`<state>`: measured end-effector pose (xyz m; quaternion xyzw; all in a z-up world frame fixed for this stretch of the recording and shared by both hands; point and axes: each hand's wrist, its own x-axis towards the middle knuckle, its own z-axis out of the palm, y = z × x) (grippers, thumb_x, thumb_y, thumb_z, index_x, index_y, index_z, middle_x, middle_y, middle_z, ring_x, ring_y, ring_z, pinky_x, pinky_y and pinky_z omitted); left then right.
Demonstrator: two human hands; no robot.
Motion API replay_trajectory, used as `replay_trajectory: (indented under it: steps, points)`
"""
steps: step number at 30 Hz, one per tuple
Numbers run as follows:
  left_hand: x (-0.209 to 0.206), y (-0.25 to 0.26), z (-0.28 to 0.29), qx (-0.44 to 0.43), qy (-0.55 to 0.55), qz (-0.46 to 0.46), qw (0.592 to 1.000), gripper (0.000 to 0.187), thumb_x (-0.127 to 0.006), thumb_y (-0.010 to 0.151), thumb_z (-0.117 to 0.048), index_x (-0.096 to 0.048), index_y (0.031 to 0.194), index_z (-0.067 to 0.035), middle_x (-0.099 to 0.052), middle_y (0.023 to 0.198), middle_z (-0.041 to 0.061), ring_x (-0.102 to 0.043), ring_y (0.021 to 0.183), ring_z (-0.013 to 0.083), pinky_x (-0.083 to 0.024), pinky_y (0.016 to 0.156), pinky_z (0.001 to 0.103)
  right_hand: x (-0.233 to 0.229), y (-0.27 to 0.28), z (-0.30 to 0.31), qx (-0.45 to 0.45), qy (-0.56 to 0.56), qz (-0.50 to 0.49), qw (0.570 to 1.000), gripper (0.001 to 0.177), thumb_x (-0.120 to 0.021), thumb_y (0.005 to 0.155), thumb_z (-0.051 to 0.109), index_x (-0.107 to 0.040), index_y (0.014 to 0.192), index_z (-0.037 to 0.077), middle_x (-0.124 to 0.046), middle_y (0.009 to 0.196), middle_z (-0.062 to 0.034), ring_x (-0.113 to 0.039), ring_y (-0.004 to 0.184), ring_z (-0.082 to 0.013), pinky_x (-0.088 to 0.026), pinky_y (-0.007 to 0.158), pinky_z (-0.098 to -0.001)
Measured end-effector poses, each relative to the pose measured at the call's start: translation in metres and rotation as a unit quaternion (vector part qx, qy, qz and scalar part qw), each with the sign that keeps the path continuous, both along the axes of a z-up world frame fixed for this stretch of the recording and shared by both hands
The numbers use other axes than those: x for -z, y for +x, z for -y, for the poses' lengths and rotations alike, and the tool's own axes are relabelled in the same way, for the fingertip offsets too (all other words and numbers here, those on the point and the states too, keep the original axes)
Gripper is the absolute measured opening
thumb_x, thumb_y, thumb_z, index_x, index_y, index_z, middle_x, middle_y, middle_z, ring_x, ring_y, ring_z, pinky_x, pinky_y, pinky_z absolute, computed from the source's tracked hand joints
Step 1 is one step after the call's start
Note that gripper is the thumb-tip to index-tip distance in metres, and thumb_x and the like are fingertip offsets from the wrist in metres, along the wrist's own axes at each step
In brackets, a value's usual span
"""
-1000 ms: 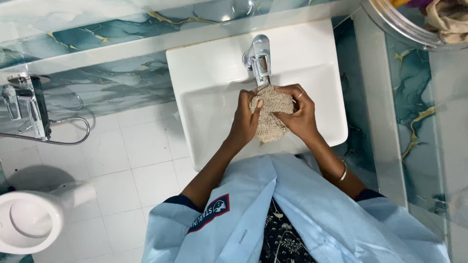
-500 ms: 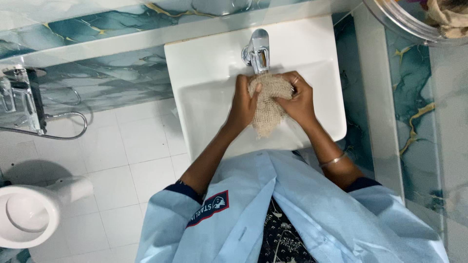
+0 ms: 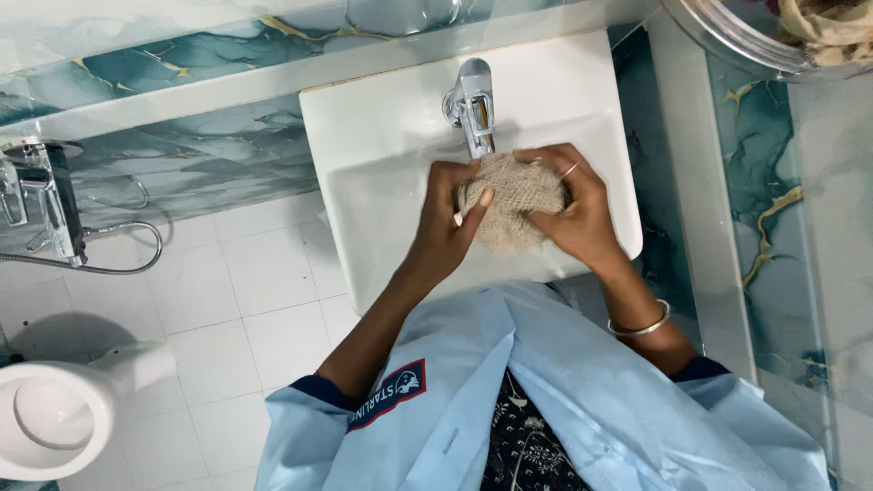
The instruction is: The person cleans a bathroom faucet using a cloth, wiping the handle, spout, and base, then walks through a room towards a washing machine.
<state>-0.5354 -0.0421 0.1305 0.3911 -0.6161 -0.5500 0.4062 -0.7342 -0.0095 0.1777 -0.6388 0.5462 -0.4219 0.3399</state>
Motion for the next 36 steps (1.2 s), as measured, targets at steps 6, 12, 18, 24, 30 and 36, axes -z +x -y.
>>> replay_trajectory:
  steps: [6, 12, 18, 24, 30, 36]
  points:
    - [-0.048, -0.005, 0.074, -0.062, -0.224, -0.071, 0.97, 0.052, -0.064, 0.099, 0.006, -0.053, 0.145, -0.015, -0.044, 0.132, 0.007, -0.049, 0.125, 0.0204, -0.047, 0.109, 0.032, -0.037, -0.003, 0.079, -0.025, -0.238, -0.092, 0.967, 0.07, -0.069, 0.086, 0.0, -0.05, 0.152, 0.014, -0.044, 0.145, -0.0127, -0.054, 0.138, -0.0276, -0.051, 0.113, -0.0374]
    - [-0.005, 0.003, 0.074, -0.087, -0.215, 0.09, 0.969, 0.064, -0.058, 0.088, -0.002, -0.042, 0.15, -0.005, -0.038, 0.146, 0.018, -0.04, 0.141, 0.0368, -0.039, 0.121, 0.047, 0.027, 0.022, 0.079, -0.026, -0.127, -0.086, 0.988, 0.069, -0.069, 0.085, -0.002, -0.051, 0.149, 0.013, -0.041, 0.144, -0.0187, -0.052, 0.138, -0.0358, -0.049, 0.115, -0.0415]
    - [-0.023, -0.002, 0.106, -0.088, -0.367, 0.216, 0.9, 0.068, -0.068, 0.091, -0.021, -0.035, 0.149, -0.004, -0.041, 0.153, 0.023, -0.04, 0.14, 0.0449, -0.039, 0.118, 0.053, 0.023, 0.008, 0.108, -0.024, -0.1, -0.131, 0.986, 0.063, -0.07, 0.091, -0.001, -0.056, 0.15, 0.015, -0.05, 0.139, -0.0155, -0.059, 0.129, -0.0332, -0.053, 0.113, -0.0435]
    - [0.0, -0.001, 0.08, -0.034, -0.287, 0.212, 0.934, 0.07, -0.068, 0.098, -0.021, -0.034, 0.157, -0.006, -0.04, 0.148, 0.025, -0.044, 0.133, 0.0461, -0.043, 0.114, 0.054, 0.021, 0.016, 0.084, -0.024, -0.141, -0.123, 0.982, 0.066, -0.074, 0.085, 0.0, -0.055, 0.148, 0.011, -0.048, 0.13, -0.0172, -0.057, 0.124, -0.0336, -0.053, 0.105, -0.0433]
    - [0.017, -0.01, 0.1, -0.049, -0.253, 0.185, 0.948, 0.064, -0.063, 0.098, -0.014, -0.036, 0.155, -0.007, -0.041, 0.147, 0.026, -0.047, 0.133, 0.0465, -0.047, 0.11, 0.052, 0.023, 0.01, 0.107, -0.029, -0.127, -0.145, 0.981, 0.067, -0.075, 0.083, -0.002, -0.058, 0.147, 0.009, -0.048, 0.126, -0.0172, -0.058, 0.122, -0.0347, -0.053, 0.104, -0.0425]
    - [0.015, -0.01, 0.089, -0.07, -0.261, 0.186, 0.945, 0.061, -0.063, 0.098, -0.01, -0.036, 0.152, -0.005, -0.04, 0.145, 0.029, -0.047, 0.13, 0.0468, -0.048, 0.108, 0.055, 0.024, 0.016, 0.095, -0.009, -0.113, -0.138, 0.984, 0.064, -0.074, 0.088, -0.001, -0.054, 0.148, 0.007, -0.047, 0.126, -0.0181, -0.056, 0.12, -0.0354, -0.051, 0.104, -0.043]
